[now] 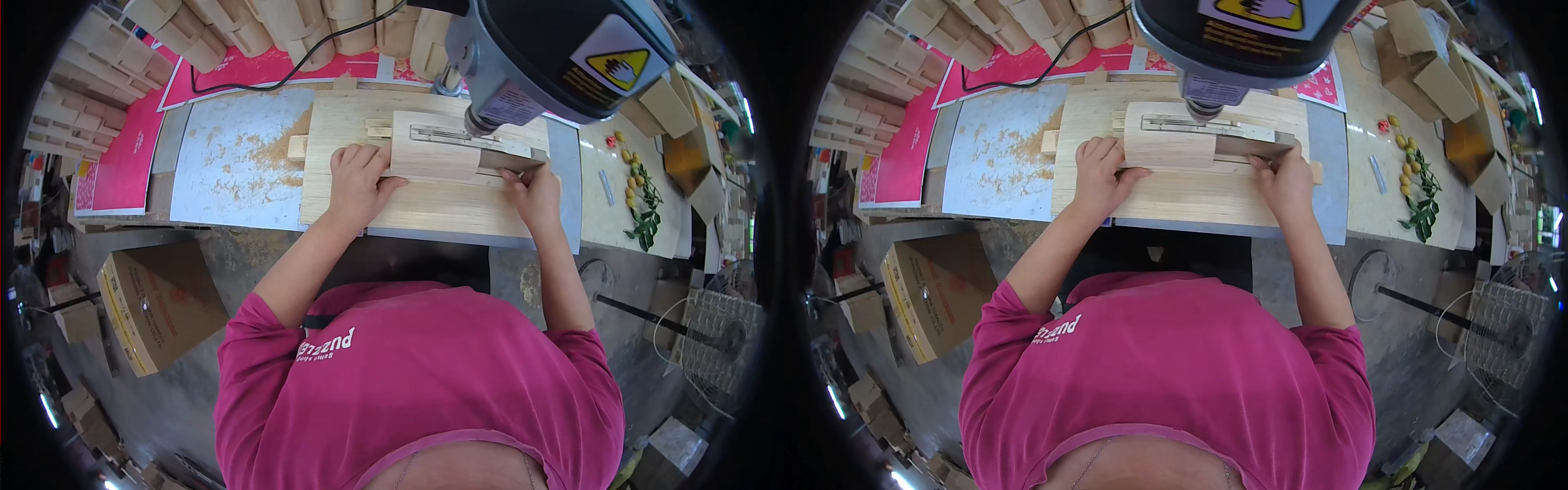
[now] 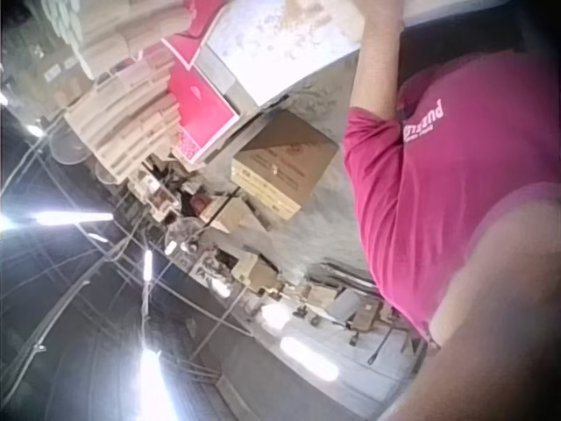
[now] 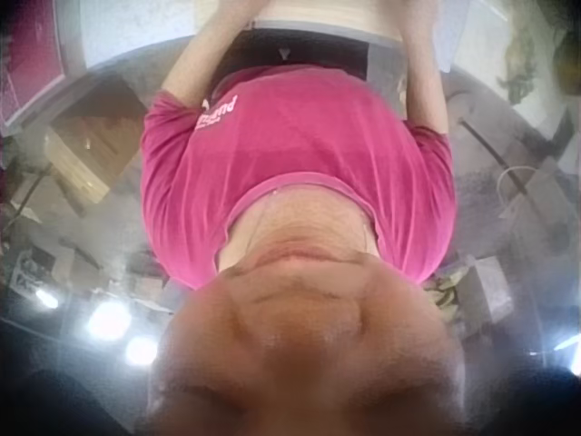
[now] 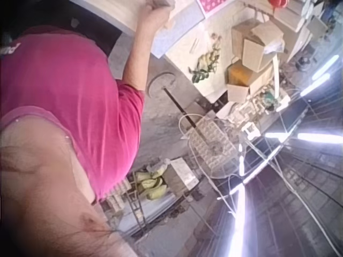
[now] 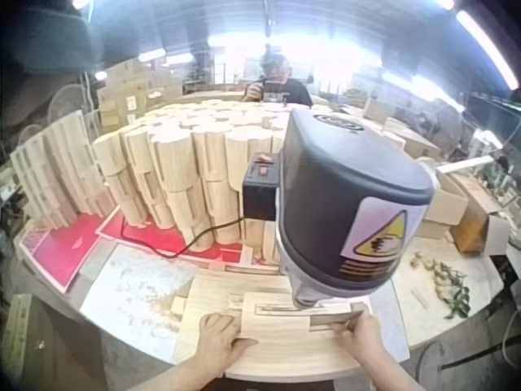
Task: Drilling holes into cylindrical wood blocks using a drill press workstation.
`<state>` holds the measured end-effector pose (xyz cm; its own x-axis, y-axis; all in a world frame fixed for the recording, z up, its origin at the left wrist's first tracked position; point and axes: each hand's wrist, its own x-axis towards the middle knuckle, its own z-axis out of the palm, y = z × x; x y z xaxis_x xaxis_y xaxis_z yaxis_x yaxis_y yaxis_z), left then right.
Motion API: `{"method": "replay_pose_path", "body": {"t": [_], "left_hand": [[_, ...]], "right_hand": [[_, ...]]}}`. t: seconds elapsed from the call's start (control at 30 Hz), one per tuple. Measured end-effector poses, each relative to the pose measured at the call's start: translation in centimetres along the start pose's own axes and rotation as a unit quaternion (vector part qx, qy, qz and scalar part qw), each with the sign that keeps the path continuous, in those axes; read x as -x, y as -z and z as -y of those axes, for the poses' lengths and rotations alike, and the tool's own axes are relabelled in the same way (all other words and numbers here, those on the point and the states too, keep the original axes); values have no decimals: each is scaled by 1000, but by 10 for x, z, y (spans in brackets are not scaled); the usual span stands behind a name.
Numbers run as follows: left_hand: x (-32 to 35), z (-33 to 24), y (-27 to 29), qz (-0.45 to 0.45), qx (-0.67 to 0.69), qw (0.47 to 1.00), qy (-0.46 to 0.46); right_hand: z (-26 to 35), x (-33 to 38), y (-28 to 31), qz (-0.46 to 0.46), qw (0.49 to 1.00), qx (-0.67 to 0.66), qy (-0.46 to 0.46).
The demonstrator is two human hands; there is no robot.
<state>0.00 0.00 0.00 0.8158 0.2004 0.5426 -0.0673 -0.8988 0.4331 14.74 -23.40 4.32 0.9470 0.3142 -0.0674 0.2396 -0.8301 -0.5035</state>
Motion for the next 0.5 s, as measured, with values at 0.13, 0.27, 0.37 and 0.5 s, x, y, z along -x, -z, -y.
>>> {"method": "replay_pose_path", "body": {"t": [0.13,0.27,0.37,0.5], "left_hand": [[1,0,-1,-16,-27,999,1],[1,-1,0,1,-52,999,10],[1,0,-3,3,-34,999,7],[4,2,-3,19,-31,999,21]], "right_hand": [[-13,-7,14,29,995,-20,93],[4,-15,92,-36,985,2,167],[42,-25,156,-274,916,-157,247],[164,12,181,-221,960,-110,129]]}}
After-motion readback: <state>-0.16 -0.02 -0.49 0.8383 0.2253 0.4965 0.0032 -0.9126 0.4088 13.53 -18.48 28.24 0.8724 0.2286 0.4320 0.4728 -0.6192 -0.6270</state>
